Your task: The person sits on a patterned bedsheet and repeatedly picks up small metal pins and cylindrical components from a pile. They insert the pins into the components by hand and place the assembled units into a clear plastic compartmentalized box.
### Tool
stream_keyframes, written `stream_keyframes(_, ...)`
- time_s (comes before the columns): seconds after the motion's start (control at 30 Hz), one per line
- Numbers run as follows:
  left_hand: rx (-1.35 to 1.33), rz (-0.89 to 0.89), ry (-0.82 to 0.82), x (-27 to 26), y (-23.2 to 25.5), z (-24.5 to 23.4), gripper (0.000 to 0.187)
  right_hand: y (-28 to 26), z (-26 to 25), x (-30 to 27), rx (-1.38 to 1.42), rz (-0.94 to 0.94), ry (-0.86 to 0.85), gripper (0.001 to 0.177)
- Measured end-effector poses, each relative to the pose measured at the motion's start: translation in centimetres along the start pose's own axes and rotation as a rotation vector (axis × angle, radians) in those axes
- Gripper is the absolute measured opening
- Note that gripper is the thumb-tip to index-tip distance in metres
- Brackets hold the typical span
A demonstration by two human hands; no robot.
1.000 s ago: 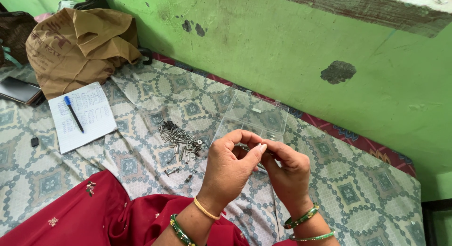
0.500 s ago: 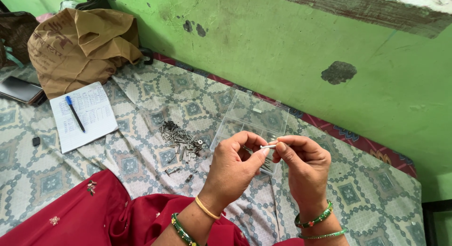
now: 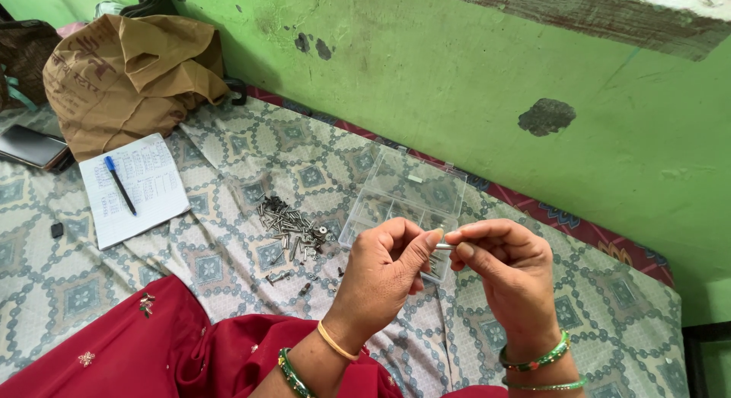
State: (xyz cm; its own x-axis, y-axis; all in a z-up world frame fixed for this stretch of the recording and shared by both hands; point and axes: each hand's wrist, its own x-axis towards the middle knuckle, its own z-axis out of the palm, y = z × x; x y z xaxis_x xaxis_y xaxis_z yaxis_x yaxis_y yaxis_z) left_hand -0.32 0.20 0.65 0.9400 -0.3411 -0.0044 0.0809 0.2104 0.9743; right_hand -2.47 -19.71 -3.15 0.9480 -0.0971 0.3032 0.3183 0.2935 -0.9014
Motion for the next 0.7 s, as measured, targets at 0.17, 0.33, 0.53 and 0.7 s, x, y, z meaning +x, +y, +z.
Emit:
stream_keyframes(0.17, 0.092, 0.180, -0.018, -1.0, 1.3, 0.8, 0.016, 0.1, -1.5, 0.2, -0.070, 0.176, -0.167, 0.021)
stream_keyframes(0.33, 0.279, 0.325, -0.106, -1.6, 1.7, 1.3, 0.018, 1.0, -2.4, -0.2, -0.067, 0.288, -0.323, 0.032)
stream_keyframes(0.53, 0.355, 0.258, -0.093, -1.8, 2.1, 1.5, 0.021, 1.9, -3.2, 0.0, -0.124, 0.175, -0.338, 0.030)
stream_keyframes(0.7, 0.360, 0.285, -0.069, -1.8, 2.0, 1.6, 0.020, 1.7, -2.7, 0.1, -0.168, 0.136, -0.275, 0.033)
